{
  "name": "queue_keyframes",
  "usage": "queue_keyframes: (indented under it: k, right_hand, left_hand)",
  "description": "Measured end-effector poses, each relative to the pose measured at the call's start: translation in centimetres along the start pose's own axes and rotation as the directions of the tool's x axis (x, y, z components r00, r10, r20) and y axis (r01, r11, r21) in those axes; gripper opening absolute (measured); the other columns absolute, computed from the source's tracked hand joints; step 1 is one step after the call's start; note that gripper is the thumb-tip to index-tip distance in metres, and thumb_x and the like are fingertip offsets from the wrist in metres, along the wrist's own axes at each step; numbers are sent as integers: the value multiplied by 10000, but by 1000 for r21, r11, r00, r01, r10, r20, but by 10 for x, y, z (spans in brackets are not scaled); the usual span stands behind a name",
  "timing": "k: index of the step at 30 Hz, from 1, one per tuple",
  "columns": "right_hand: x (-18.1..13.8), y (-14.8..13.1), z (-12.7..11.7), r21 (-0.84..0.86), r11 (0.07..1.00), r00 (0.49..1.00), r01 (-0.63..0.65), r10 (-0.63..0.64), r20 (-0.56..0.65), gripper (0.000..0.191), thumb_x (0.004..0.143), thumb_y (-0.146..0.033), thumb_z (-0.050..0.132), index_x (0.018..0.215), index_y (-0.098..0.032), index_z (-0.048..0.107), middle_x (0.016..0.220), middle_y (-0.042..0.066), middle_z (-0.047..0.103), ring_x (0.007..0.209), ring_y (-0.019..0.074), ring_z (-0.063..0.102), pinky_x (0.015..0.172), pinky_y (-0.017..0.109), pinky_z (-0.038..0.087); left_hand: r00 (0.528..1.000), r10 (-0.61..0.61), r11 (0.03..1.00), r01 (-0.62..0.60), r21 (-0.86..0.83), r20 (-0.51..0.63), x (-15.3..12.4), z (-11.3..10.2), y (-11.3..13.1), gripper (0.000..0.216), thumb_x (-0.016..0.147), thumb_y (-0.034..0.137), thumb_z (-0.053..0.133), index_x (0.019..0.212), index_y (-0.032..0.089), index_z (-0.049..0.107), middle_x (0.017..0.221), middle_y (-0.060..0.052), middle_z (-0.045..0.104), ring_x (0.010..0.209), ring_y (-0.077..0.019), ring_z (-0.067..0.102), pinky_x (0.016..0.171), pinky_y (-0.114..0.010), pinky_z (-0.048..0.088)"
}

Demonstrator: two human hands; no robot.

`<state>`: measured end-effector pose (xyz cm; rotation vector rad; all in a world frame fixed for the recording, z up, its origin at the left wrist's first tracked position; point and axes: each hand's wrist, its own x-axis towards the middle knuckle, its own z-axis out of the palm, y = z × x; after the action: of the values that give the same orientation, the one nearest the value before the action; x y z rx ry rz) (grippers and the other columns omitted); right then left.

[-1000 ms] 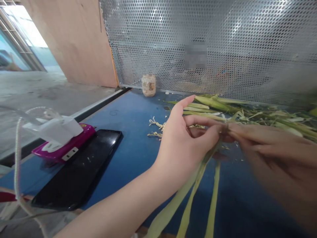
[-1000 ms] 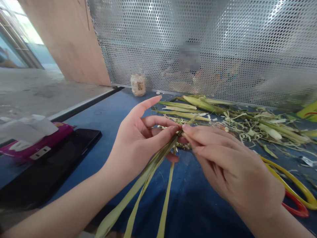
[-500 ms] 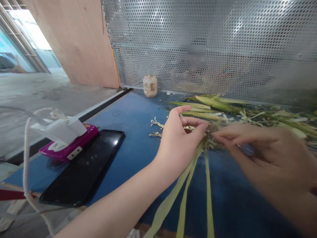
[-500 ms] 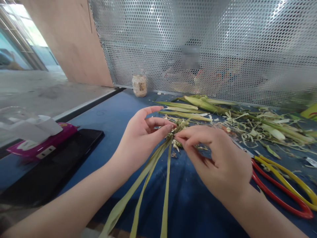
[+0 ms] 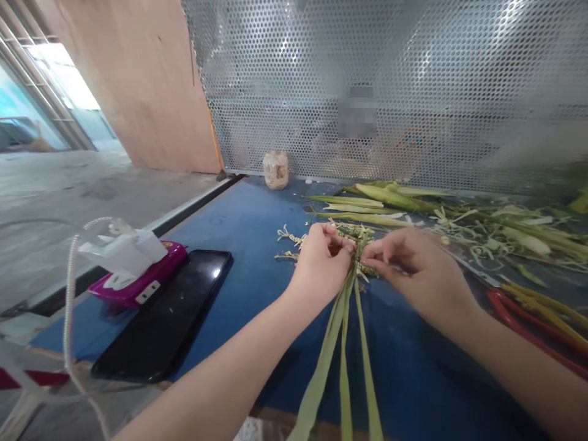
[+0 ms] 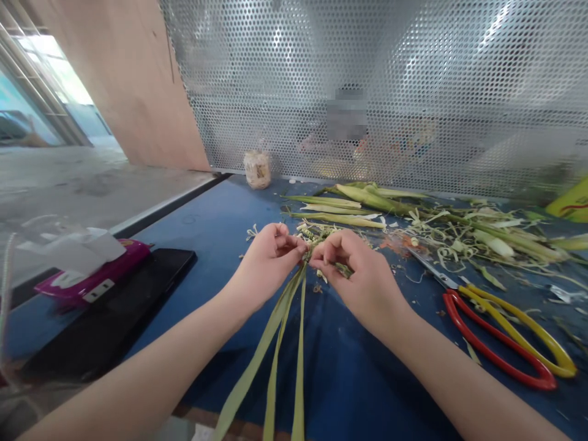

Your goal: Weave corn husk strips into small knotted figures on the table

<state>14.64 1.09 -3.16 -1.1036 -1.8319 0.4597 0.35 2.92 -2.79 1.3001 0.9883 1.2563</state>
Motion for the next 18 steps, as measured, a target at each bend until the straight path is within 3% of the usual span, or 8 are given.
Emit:
queue_keyframes:
  k: [5,10,13,18]
  right_hand:
    - [0,-1,1,-17,1000,999,23,-22,26,216,777,-181,520,704,-228,322,774,10,621,806,160,629,656,288,516]
    - [0,-2,2,11,1000,999,-7,7,42,223,774,-179,526,706,-229,319,796,17,639,807,160,634,701,306,511]
    - [3,5,1,3,998,998,-61,61,-21,217,766,-198,541,702,-225,335,787,21,636,785,164,634,680,306,510]
    - [8,16,-4,50,992,993,-120,120,-7,133,754,-236,548,734,-215,418,770,15,591,755,155,624,707,312,507]
  left_hand:
    - [1000,26,1000,-25,7,-3,2,-2,-1,268,696,4,482,728,207,311,662,35,518,663,-92,529,685,-245,397]
    - [995,52,998,-48,47,-86,4,-6,3,258,721,32,490,688,209,304,641,40,513,672,-92,541,680,-232,401]
    - [999,25,1000,-25,13,-41,4,-5,4,233,729,51,498,700,201,323,662,32,520,705,-94,553,698,-236,413]
    - [999,-41,999,41,-23,-4,3,-4,2,191,746,115,514,735,195,341,718,10,523,690,-100,534,640,-256,465]
